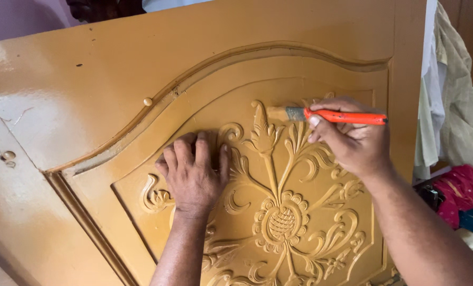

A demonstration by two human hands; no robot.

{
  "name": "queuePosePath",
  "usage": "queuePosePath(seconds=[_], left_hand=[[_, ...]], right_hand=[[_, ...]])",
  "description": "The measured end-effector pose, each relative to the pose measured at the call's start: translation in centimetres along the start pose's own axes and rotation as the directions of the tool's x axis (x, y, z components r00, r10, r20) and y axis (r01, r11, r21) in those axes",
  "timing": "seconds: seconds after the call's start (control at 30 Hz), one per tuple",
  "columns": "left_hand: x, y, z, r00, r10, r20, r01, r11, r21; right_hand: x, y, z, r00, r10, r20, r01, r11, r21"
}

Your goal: The person paints a carved wooden wardrobe with a small brush, applying a light brown finish to the raised floral patterns and flat surfaces. The camera moves to follow the brush strokes across different sections of the wardrobe door.

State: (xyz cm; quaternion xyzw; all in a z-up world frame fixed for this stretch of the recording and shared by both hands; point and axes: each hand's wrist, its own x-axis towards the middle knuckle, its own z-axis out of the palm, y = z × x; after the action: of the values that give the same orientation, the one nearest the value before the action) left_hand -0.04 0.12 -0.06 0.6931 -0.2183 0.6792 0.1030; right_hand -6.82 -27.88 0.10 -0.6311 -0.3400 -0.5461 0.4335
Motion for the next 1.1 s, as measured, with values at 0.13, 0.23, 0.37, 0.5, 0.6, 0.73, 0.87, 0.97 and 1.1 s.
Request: queuePosePath(seconds=[0.13,0.23,0.37,0.5,0.6,0.73,0.87,0.97,1.1], left_hand=[[0.2,0.1,-0.1,1.0,0.007,-0.013,-0.007,1.0,0.008],[0.4,0.2,-0.2,1.0,0.006,-0.012,-0.006,1.0,0.024],[0.2,0.2,-0.2,1.0,-0.01,0.008,0.01,1.0,0.008],[0.2,0.2,-0.1,1.0,0.005,-0.013,-0.005,1.0,0.013],[0.2,0.2,-0.1,1.0,-0.003,-0.004,0.003,1.0,0.015],[0.1,0.2,-0.1,1.0,-0.006,0.0,0.006,1.0,0.016],[0.2,0.2,-0.1,1.0,0.001,-0.006,-0.001,1.0,0.008],[0.1,0.1,-0.2,1.0,-0.007,0.004,0.007,1.0,0.006],[0.0,0.1,-0.1,1.0,-0.004,0.003,0.004,1.0,0.008]], right_hand=[[-0.5,0.2,0.5,0.978,0.197,0.072,-0.195,0.98,-0.041],[-0.6,-0.9,0.5,0.983,0.175,0.052,-0.168,0.98,-0.109],[-0.4,-1.5,1.5,1.0,0.017,-0.011,-0.018,0.995,-0.096],[0.1,-1.4,1.8,0.982,0.176,0.067,-0.155,0.958,-0.241],[0.2,-1.2,1.8,0.993,0.099,0.061,-0.089,0.986,-0.142],[0.3,-0.7,3.0,1.0,0.013,-0.024,-0.013,1.0,-0.007],[0.4,-0.4,3.3,0.999,0.043,0.009,-0.043,0.998,-0.053],[0.3,-0.2,3.0,0.988,0.147,0.053,-0.148,0.989,0.018],[-0.2,0.1,3.2,1.0,0.031,0.007,-0.031,0.974,0.226]])
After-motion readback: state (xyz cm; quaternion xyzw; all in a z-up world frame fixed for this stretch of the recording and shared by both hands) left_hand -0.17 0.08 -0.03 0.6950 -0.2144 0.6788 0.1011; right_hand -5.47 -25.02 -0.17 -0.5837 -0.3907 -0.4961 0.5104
